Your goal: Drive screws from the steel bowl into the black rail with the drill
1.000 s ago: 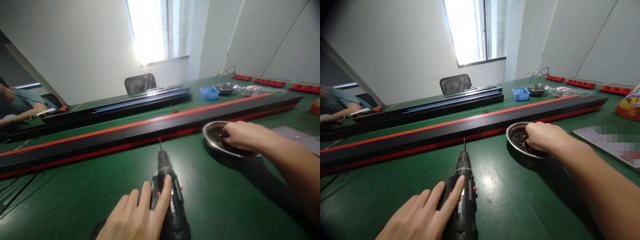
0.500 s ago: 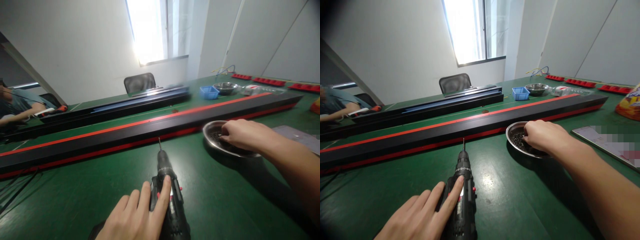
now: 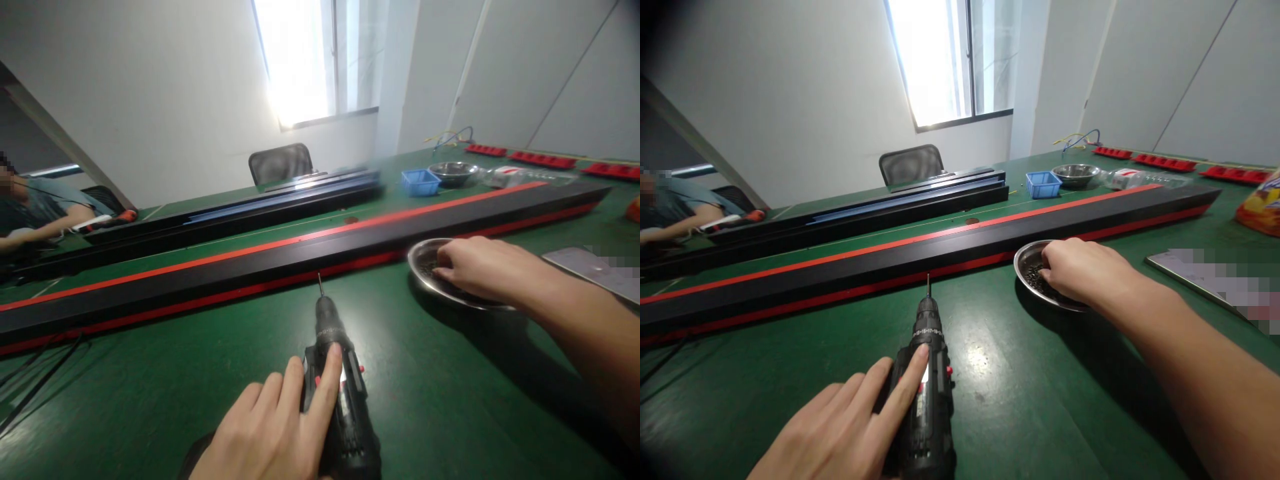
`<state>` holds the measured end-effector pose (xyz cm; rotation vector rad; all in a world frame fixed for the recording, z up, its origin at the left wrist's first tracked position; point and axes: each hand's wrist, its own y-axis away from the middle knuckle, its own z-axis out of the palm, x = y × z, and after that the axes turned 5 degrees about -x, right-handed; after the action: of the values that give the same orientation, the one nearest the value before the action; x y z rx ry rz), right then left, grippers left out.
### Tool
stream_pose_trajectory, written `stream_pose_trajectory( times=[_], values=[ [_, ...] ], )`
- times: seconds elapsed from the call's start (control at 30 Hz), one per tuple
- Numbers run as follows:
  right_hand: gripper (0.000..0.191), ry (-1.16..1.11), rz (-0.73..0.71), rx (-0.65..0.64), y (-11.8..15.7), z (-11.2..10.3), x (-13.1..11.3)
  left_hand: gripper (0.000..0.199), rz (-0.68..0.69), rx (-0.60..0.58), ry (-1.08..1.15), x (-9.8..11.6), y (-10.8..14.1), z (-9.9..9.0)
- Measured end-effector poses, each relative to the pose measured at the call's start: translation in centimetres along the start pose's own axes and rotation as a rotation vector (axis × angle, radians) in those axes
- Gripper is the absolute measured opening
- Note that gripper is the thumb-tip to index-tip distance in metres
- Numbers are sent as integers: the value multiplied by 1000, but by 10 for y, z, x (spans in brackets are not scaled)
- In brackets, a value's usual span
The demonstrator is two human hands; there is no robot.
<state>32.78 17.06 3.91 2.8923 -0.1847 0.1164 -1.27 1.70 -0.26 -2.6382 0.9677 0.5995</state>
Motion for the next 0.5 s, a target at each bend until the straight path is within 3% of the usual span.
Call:
stream_pose_trajectory(
  times=[0.27, 0.4, 0.5],
  values=[
    [31, -4, -21, 191, 1, -4, -3, 82, -5, 12, 34, 2, -4, -2],
    [26, -324, -245, 383, 12, -2, -26, 82, -8, -6, 36, 1, -4, 0],
    [25, -625, -441, 428, 23, 9, -55, 68, 11, -14, -8, 0, -1, 1]
  ],
)
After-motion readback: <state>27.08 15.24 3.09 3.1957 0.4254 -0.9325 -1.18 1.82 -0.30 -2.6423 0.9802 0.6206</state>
